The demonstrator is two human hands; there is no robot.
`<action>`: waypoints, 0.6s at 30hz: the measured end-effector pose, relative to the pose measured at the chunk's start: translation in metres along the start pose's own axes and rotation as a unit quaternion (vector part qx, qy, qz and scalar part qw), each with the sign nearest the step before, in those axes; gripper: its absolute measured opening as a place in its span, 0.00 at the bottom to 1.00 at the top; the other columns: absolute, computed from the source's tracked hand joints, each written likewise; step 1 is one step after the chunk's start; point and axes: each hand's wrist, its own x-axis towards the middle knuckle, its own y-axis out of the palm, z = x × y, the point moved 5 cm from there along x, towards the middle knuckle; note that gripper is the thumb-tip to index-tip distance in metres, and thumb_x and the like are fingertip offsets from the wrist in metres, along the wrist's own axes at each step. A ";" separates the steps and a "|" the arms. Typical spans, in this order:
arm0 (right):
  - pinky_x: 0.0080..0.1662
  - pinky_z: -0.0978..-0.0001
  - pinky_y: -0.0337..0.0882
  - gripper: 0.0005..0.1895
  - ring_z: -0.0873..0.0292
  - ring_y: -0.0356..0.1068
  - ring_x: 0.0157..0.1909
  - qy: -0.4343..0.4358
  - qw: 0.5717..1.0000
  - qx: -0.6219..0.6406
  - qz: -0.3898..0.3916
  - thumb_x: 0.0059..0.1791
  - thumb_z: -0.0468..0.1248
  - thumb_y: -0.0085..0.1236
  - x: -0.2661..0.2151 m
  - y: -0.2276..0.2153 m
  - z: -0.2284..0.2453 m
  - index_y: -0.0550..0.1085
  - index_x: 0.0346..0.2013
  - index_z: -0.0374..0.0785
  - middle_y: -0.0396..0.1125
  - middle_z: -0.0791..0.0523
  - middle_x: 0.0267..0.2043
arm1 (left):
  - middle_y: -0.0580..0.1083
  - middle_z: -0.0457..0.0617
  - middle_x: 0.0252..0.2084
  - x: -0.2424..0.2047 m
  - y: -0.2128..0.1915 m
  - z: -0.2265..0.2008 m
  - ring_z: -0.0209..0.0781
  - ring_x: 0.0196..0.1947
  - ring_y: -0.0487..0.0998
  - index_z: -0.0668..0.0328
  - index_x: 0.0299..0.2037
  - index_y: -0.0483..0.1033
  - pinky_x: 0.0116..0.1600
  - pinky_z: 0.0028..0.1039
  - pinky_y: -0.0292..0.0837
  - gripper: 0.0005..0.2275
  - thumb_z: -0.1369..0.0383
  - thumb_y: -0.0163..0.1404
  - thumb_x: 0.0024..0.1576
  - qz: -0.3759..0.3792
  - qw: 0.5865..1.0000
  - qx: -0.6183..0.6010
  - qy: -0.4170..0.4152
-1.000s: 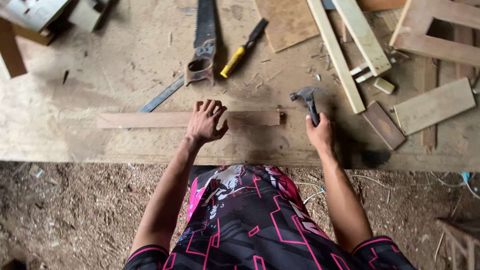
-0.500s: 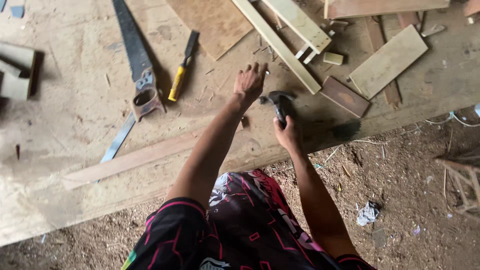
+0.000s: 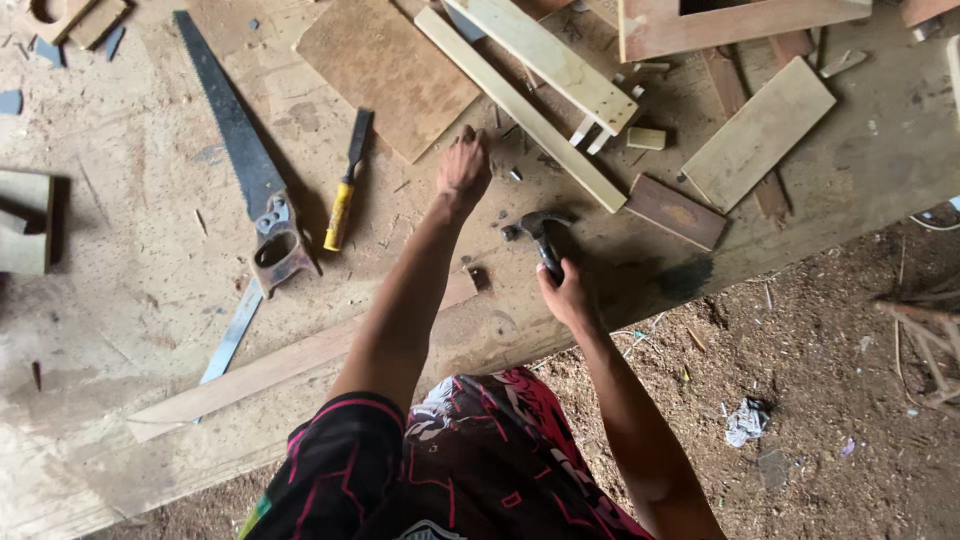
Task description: The person uses a chisel and hammer to carve a notch in a wooden plank, then saws the plank to size. They place nails into the plank and hammer them in, completing the assembly of a small wooden piece.
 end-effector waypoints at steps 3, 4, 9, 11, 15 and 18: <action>0.26 0.60 0.71 0.19 0.55 0.72 0.23 -0.026 0.999 0.047 -0.007 0.53 0.52 0.53 -0.001 0.007 -0.006 0.74 0.35 0.37 0.71 0.53 0.24 | 0.78 0.60 0.39 -0.038 -0.045 0.004 0.61 0.39 0.81 0.63 0.44 0.72 0.41 0.45 0.75 0.04 0.73 0.46 0.63 -0.041 0.988 -0.151 -0.009; 0.26 0.61 0.71 0.19 0.55 0.72 0.23 -0.035 0.997 0.071 -0.007 0.52 0.52 0.53 0.000 0.009 -0.008 0.75 0.35 0.38 0.71 0.53 0.24 | 0.80 0.58 0.38 -0.058 -0.067 0.005 0.60 0.39 0.81 0.63 0.43 0.73 0.42 0.43 0.76 0.04 0.75 0.48 0.61 -0.064 0.976 -0.209 -0.005; 0.31 0.58 0.73 0.21 0.50 0.75 0.28 -0.135 0.987 -0.009 -0.092 0.53 0.51 0.59 -0.001 0.003 -0.004 0.76 0.34 0.34 0.73 0.48 0.26 | 0.83 0.52 0.36 -0.199 -0.174 0.042 0.36 0.40 0.84 0.63 0.54 0.75 0.47 0.27 0.79 0.10 0.77 0.52 0.62 -0.161 0.927 -0.312 -0.132; 0.32 0.56 0.73 0.22 0.48 0.75 0.29 -0.162 0.979 -0.043 -0.116 0.54 0.51 0.61 -0.003 -0.001 0.004 0.75 0.33 0.33 0.72 0.46 0.26 | 0.83 0.51 0.38 -0.249 -0.195 0.061 0.35 0.41 0.83 0.67 0.52 0.78 0.49 0.26 0.81 0.08 0.76 0.51 0.64 -0.167 0.901 -0.355 -0.184; 0.27 0.58 0.72 0.21 0.51 0.74 0.22 -0.088 0.995 0.004 -0.049 0.55 0.49 0.58 -0.008 0.002 0.009 0.72 0.32 0.33 0.72 0.47 0.23 | 0.79 0.57 0.53 -0.332 -0.199 0.069 0.38 0.51 0.80 0.75 0.57 0.75 0.57 0.29 0.75 0.12 0.77 0.53 0.64 -0.181 0.910 -0.355 -0.117; 0.23 0.61 0.72 0.21 0.54 0.72 0.18 -0.070 0.996 0.036 -0.031 0.55 0.49 0.57 -0.013 -0.001 0.016 0.71 0.31 0.33 0.71 0.48 0.21 | 0.81 0.52 0.50 -0.368 -0.164 0.065 0.34 0.48 0.82 0.68 0.55 0.78 0.54 0.27 0.80 0.11 0.75 0.51 0.65 -0.137 0.874 -0.445 -0.142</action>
